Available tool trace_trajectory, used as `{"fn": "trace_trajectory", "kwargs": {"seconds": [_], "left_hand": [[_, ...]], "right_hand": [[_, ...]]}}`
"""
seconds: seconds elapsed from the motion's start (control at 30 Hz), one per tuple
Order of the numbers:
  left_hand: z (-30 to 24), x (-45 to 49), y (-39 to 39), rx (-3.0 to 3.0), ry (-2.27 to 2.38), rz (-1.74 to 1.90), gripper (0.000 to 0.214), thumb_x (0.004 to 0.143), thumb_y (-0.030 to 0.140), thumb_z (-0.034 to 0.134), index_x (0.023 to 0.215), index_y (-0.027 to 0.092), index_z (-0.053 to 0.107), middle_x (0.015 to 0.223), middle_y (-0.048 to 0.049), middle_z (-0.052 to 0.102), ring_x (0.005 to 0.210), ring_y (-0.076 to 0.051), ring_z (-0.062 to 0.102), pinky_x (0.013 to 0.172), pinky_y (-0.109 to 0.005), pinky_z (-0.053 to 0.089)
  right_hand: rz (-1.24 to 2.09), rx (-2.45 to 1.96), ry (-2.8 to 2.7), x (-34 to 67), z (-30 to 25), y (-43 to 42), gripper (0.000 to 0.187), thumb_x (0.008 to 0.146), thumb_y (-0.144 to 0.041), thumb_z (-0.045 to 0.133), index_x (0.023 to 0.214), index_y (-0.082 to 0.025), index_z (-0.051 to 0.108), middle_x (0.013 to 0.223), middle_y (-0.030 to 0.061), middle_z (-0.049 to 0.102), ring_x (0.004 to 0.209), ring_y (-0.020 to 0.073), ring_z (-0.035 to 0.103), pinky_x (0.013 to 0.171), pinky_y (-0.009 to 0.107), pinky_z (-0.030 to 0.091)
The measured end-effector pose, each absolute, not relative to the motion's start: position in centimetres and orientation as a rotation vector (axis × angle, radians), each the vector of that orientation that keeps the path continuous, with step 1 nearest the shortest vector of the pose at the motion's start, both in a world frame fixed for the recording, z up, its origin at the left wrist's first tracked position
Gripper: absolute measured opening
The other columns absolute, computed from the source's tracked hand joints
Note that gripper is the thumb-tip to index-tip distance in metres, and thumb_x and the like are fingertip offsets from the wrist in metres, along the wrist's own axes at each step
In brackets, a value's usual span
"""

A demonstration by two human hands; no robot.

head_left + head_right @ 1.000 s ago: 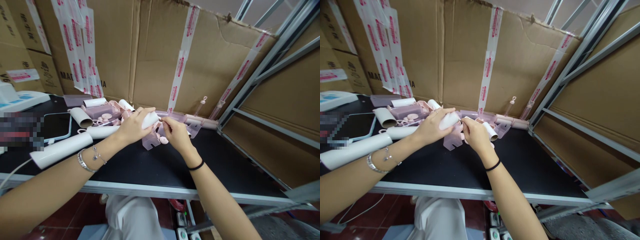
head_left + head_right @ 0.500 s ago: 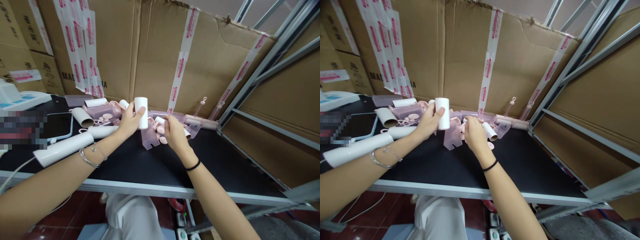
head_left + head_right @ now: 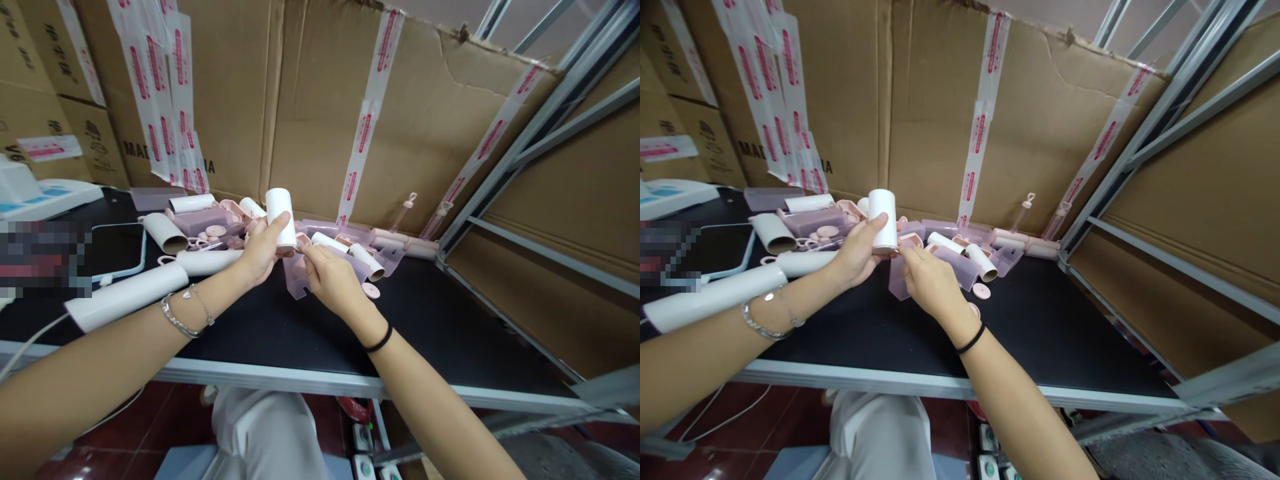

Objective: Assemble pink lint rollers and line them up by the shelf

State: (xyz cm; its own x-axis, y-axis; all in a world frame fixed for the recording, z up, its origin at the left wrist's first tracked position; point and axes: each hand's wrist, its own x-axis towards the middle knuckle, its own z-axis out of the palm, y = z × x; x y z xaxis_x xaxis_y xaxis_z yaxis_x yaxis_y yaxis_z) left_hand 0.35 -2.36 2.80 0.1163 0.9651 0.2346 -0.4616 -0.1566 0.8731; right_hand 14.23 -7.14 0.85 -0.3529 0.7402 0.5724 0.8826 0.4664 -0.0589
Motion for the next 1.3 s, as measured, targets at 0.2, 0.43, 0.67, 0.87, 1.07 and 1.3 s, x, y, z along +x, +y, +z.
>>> {"fn": "trace_trajectory", "kwargs": {"seconds": [0.2,0.43,0.67,0.87,1.07,1.3], "left_hand": [[2.9,0.5,-2.4,1.038,0.639,1.425,0.023,0.082,0.034,0.060,0.091,0.016,0.051,0.076,-0.0017,0.059,0.054,-0.010,0.055,0.045,-0.022,0.045],[2.7,0.5,-2.5,1.041,0.610,1.424,0.021,0.083,0.032,0.058,0.091,0.014,0.050,0.073,-0.0003,0.055,0.056,-0.010,0.055,0.044,-0.020,0.045],[2.5,0.4,-1.9,1.050,0.690,1.488,0.022,0.083,0.034,0.057,0.093,0.016,0.048,0.082,-0.0024,0.059,0.060,-0.010,0.057,0.047,-0.021,0.046],[2.3,-0.8,-0.4,1.443,0.800,1.624,0.043,0.079,0.040,0.060,0.114,0.017,0.048,0.104,-0.0084,0.062,0.080,-0.017,0.064,0.069,-0.031,0.053],[1.6,-0.2,-2.4,2.362,0.779,1.375,0.077,0.078,0.047,0.062,0.142,0.018,0.030,0.144,-0.0166,0.040,0.134,-0.031,0.037,0.109,-0.046,0.033],[1.9,-0.4,-2.1,2.718,0.941,0.993,0.063,0.088,0.049,0.044,0.139,0.013,0.039,0.137,-0.0192,0.044,0.132,-0.034,0.038,0.109,-0.054,0.028]], "right_hand": [[-0.270,-1.250,-2.156,14.5,0.5,-6.8,0.038,0.091,-0.018,0.033,0.122,-0.018,0.055,0.112,0.0087,0.066,0.098,0.0209,0.063,0.083,0.032,0.050],[-0.345,-1.299,-2.170,14.4,0.8,-6.9,0.040,0.091,-0.019,0.033,0.124,-0.017,0.055,0.105,0.0099,0.067,0.090,0.0220,0.064,0.069,0.030,0.048],[-0.454,-1.324,-2.266,14.5,1.5,-7.6,0.033,0.090,-0.018,0.036,0.108,-0.021,0.063,0.092,0.0066,0.065,0.078,0.0172,0.060,0.060,0.025,0.039],[-0.301,-1.257,-1.965,15.4,2.0,-7.4,0.025,0.090,-0.028,0.044,0.104,-0.020,0.063,0.084,0.0046,0.062,0.072,0.0156,0.057,0.066,0.026,0.043],[0.129,-1.151,-1.656,15.8,2.0,-6.9,0.055,0.082,-0.051,0.056,0.124,-0.018,0.045,0.102,0.0075,0.064,0.077,0.0152,0.061,0.065,0.027,0.048],[-0.046,-1.272,-1.447,18.4,3.4,-6.8,0.053,0.079,-0.047,0.056,0.121,-0.017,0.044,0.110,0.0116,0.061,0.090,0.0191,0.061,0.075,0.029,0.048]]}}
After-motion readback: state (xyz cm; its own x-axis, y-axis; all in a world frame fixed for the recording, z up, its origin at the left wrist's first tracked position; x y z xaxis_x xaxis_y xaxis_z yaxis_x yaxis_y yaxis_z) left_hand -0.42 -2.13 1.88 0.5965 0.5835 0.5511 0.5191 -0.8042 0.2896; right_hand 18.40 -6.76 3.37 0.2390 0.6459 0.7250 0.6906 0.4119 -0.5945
